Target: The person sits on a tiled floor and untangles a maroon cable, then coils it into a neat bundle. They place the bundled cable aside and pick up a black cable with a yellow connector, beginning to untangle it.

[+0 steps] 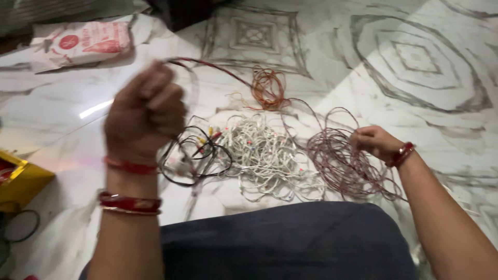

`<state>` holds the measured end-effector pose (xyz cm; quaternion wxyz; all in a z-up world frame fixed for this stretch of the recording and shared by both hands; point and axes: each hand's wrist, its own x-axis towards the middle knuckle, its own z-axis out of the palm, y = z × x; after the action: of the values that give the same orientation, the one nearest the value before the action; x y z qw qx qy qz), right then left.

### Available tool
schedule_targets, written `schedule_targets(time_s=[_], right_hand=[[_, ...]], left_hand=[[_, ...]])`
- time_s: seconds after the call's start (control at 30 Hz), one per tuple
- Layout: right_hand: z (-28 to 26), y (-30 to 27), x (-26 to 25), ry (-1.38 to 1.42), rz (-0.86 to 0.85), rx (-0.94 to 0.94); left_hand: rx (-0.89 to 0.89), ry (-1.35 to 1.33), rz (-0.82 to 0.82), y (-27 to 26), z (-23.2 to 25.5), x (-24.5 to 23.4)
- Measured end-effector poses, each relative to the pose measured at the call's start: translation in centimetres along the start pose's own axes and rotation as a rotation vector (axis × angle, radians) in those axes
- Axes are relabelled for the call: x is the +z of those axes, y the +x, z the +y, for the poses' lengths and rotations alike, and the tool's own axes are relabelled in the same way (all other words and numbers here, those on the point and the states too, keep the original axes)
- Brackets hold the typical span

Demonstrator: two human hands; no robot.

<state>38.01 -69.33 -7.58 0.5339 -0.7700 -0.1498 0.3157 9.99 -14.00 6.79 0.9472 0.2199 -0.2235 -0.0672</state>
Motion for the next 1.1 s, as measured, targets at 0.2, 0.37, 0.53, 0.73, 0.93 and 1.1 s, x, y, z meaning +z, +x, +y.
schedule_targets(time_s=[0.2, 0.37, 0.53, 0.73, 0.93, 1.1], right_hand=[[7.9, -6.0, -7.2, 0.440, 0.257, -0.209], [2.0, -5.0, -2.6, -0.080, 0.664, -0.094], [-12.9, -5.3, 9.1, -0.691, 0.377, -0.322], [-22.7, -8.5, 21.8, -1.025, 0.048, -0.735], [-23.6, -10.0, 25.9, -0.980, 0.152, -0.975], [-22.8, -9.5, 26.5, -0.931, 0.140, -1.091]], left_hand=[[0.187, -0.125, -0.029, -2.7, 2.8, -0.6], [0.191, -0.067, 0.083, -2.6, 1.4, -0.6], [0.125, -0.059, 0.151, -0.6, -2.3, -1.3], [0.081, 0.140, 0.289, 1.7, -5.6, -0.5], [-0.102, 0.282, 0.322, 4.0, -9.6, 0.2], [-0.194, 0.427, 0.377, 4.8, -11.2, 1.1]])
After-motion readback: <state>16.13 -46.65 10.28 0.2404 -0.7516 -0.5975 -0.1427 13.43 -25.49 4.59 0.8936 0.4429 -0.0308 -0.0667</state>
